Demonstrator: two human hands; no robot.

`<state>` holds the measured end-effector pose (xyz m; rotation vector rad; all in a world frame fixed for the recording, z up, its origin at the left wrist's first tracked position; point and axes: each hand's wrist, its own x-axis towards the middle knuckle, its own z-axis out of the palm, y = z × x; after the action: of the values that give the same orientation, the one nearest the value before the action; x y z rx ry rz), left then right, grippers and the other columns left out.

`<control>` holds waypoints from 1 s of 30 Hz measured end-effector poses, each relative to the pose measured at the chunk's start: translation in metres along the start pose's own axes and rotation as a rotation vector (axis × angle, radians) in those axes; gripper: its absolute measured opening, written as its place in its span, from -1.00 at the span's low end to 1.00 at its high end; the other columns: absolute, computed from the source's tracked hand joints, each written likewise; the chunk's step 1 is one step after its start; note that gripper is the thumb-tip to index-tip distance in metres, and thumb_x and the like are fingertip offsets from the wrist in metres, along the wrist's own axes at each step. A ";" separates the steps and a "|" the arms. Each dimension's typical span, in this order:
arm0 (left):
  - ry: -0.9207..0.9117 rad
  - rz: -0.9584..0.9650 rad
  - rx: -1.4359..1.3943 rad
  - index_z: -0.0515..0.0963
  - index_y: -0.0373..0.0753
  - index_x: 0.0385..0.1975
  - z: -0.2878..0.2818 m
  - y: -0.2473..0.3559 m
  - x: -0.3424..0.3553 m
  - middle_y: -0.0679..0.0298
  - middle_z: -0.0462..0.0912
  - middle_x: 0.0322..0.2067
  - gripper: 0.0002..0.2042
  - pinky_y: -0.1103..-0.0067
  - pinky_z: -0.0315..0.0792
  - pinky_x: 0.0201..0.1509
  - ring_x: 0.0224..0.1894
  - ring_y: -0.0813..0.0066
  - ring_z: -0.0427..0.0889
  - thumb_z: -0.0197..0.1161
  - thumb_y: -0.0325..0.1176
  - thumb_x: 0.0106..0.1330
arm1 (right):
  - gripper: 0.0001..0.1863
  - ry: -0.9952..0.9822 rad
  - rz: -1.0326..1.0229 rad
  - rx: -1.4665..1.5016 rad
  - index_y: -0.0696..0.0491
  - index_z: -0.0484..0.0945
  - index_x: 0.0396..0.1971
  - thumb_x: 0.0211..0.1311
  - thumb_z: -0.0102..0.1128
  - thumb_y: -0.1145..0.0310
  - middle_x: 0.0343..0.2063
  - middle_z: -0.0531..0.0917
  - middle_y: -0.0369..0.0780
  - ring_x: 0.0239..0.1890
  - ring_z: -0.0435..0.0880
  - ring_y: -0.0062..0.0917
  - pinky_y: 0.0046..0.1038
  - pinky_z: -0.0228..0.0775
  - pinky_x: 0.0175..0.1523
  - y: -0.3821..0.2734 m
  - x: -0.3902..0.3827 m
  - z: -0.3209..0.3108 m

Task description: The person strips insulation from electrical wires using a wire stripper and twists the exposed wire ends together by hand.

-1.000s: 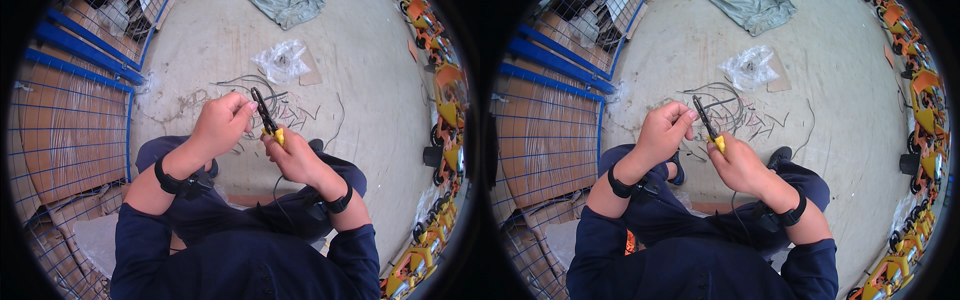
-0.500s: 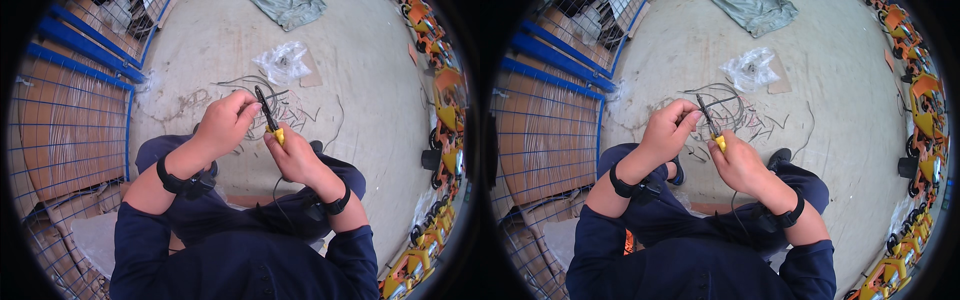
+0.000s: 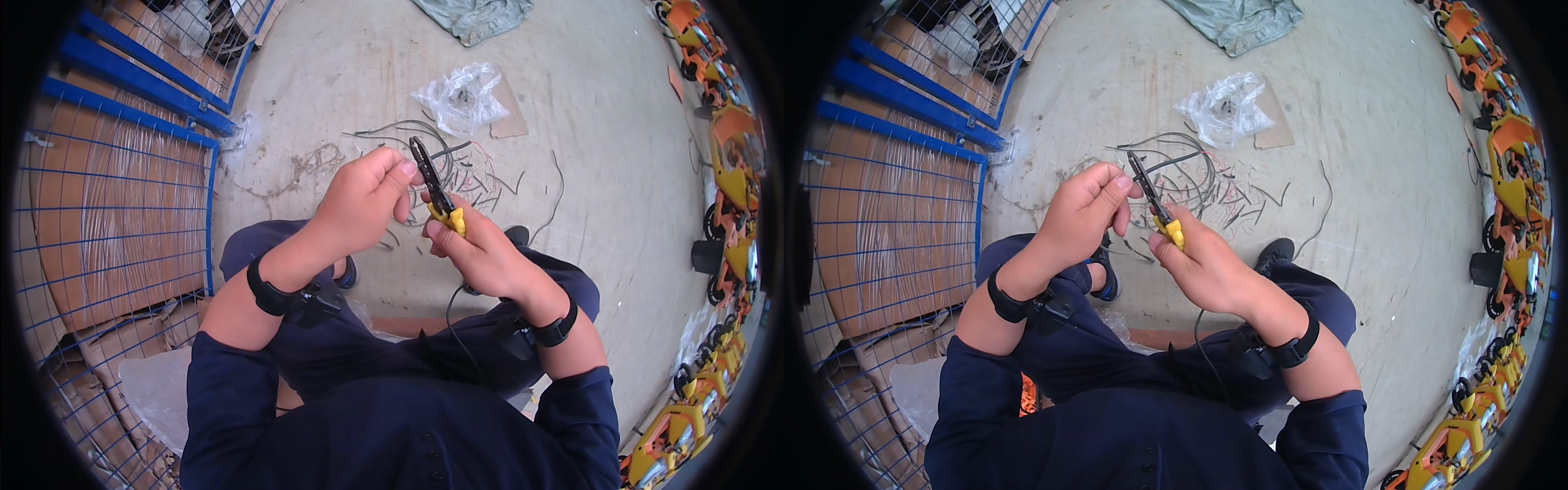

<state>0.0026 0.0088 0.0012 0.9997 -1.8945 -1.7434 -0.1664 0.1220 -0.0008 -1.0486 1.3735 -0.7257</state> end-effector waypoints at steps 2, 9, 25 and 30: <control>-0.042 -0.062 -0.063 0.50 -0.29 -0.28 -0.002 0.002 0.002 0.36 0.49 -0.66 -0.72 0.74 0.22 -0.56 -0.64 0.75 0.33 -0.05 -0.22 0.52 | -0.52 -0.026 0.026 0.042 0.12 0.22 0.30 0.46 -0.05 0.29 -0.28 0.47 -0.31 -0.26 0.45 -0.64 -0.55 0.40 -0.08 -0.001 -0.001 -0.001; -0.231 -0.326 -0.481 0.49 -0.26 -0.29 -0.014 0.009 0.003 0.37 0.41 -0.72 -0.67 0.75 0.07 -0.68 -0.74 0.75 0.18 -0.11 -0.16 0.54 | -0.39 -0.001 -0.050 -0.134 0.27 0.17 0.30 0.42 0.01 0.19 0.04 0.51 0.13 0.14 0.50 -0.15 -0.33 0.30 0.22 0.000 -0.003 -0.007; 0.145 0.186 -0.099 0.48 -0.29 -0.22 -0.009 0.005 -0.001 0.40 0.48 -0.59 -0.77 0.76 0.22 -0.44 -0.53 0.77 0.38 -0.01 -0.25 0.52 | -0.61 -0.084 0.235 -0.154 0.26 0.42 0.01 0.38 0.08 0.24 -0.34 0.63 -0.11 -0.24 0.64 -0.41 -0.42 0.45 -0.13 0.001 0.013 -0.008; 0.128 0.234 -0.024 0.47 -0.34 -0.21 -0.013 0.007 -0.005 0.36 0.52 -0.53 -0.84 0.74 0.34 -0.33 -0.48 0.73 0.46 0.04 -0.36 0.49 | -0.48 0.012 0.417 -0.340 0.18 0.47 -0.24 0.36 -0.03 -0.08 -0.40 0.60 -0.13 -0.41 0.63 -0.45 -0.44 0.51 -0.33 0.084 0.086 0.000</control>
<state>0.0130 0.0030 0.0112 0.8226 -1.8248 -1.5286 -0.1711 0.0775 -0.1124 -0.9693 1.6954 -0.1947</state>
